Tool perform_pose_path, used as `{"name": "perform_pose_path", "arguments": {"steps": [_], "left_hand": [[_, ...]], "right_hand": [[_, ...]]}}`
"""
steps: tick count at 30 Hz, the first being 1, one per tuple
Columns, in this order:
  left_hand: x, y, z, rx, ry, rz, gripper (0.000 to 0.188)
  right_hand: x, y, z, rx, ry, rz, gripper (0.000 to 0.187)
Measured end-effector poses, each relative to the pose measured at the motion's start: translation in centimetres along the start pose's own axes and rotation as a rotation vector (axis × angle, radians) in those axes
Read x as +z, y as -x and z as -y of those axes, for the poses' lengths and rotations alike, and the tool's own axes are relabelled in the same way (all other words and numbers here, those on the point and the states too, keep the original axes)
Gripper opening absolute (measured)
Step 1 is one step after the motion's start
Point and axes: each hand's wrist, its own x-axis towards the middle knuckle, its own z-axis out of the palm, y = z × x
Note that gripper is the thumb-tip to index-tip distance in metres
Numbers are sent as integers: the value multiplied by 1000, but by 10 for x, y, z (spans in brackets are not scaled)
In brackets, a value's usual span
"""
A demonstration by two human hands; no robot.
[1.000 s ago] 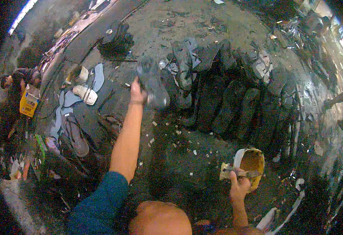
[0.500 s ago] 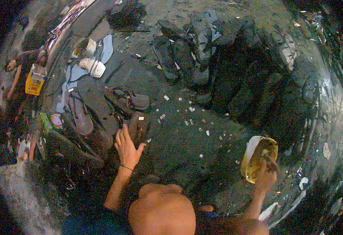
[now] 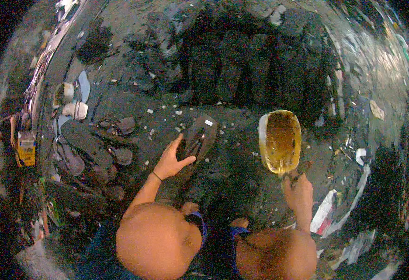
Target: The person sits on the ground and repeatedly applies a brown adhesive from a small container onto the soles of multiple flip-flops using a brush. The person picks up each flip-flop, coats the sole, and places it back among the pile.
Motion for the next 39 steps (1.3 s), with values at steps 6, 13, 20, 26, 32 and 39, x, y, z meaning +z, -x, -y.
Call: {"name": "perform_pose_path", "arguments": {"steps": [6, 13, 20, 26, 32, 39], "left_hand": [[37, 53, -28, 81, -14, -47, 46], [57, -51, -20, 230, -346, 84, 78], [33, -86, -86, -488, 1283, 212, 49], [28, -75, -89, -458, 1584, 239, 50], [37, -62, -127, -514, 1407, 163, 47], [49, -69, -120, -400, 1445, 118, 52]], "right_hand": [[-13, 31, -7, 9, -446, -8, 23], [6, -2, 63, -265, -1072, 49, 23], [7, -51, 144, -664, -875, -390, 25], [5, -55, 149, -579, -816, -283, 19], [-3, -51, 151, -713, -805, -535, 19], [15, -50, 157, -426, -984, -602, 18]]}}
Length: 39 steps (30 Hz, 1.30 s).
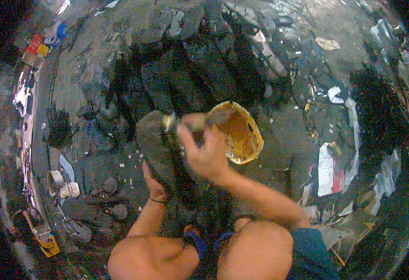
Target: The person sits on the ground and repeatedly applies a brown adhesive from a small container onto the soles of multiple flip-flops using a brush. The person picks up each flip-flop, coats the sole, and places it back among the pile.
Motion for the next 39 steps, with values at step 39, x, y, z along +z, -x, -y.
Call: {"name": "perform_pose_path", "arguments": {"steps": [39], "left_hand": [[-80, -25, -68, 195, 262, 35, 63]], "right_hand": [[31, 47, 26, 179, -119, 690, 25]]}}
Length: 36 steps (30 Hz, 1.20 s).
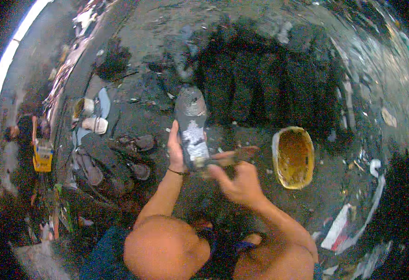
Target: The person sits on the ground and repeatedly applies a brown adhesive from a small container onto the soles of multiple flip-flops using a brush. The person picks up each flip-flop, coats the sole, and places it back among the pile.
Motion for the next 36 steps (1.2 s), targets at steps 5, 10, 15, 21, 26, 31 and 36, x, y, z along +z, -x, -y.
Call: {"name": "perform_pose_path", "arguments": {"steps": [5, 10, 15, 21, 26, 31, 36], "left_hand": [[-59, -45, -65, 129, 248, -43, 55], [-117, -24, -55, 342, -584, -649, 50], [-65, 97, -109, 828, -1895, -739, 32], [-104, 153, -187, 318, -2186, -1409, 62], [-107, 121, -191, 445, -1969, -1460, 70], [-21, 132, -125, 771, -2165, -773, 47], [-31, 112, -16, 717, -2003, -156, 29]], "right_hand": [[-20, 3, -45, 152, 37, -80, 25], [-74, 12, -53, 89, 392, -251, 28], [-163, 39, -111, 183, 947, -523, 26], [-164, 52, -81, -23, 803, -506, 18], [-172, 83, -95, 249, 811, -369, 29], [-177, 97, -71, 398, 924, -326, 34], [-173, 99, -63, 535, 958, -199, 37]]}}
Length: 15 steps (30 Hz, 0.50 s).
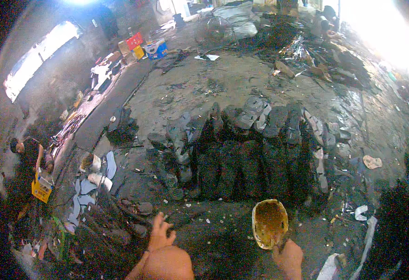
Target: The person sits on the ground and repeatedly applies a brown adhesive from a small container onto the soles of multiple flip-flops using a brush. The person picks up each flip-flop, coats the sole, and places it back among the pile.
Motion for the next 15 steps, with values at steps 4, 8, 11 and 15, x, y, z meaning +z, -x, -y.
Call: {"name": "perform_pose_path", "arguments": {"steps": [4, 8, 11, 15], "left_hand": [[52, 45, -5, -364, 422, 333, 37], [71, 56, -5, -187, 300, 624, 62], [112, 37, 0, 293, 213, 650, 72], [118, -3, -34, 404, 238, 719, 70]], "right_hand": [[-5, 16, -1, 19, -123, -52, 36], [-9, 24, 0, -38, 45, 350, 40], [-8, 24, 14, -67, -346, 120, 41], [15, -4, 44, -302, -948, -81, 28]]}}
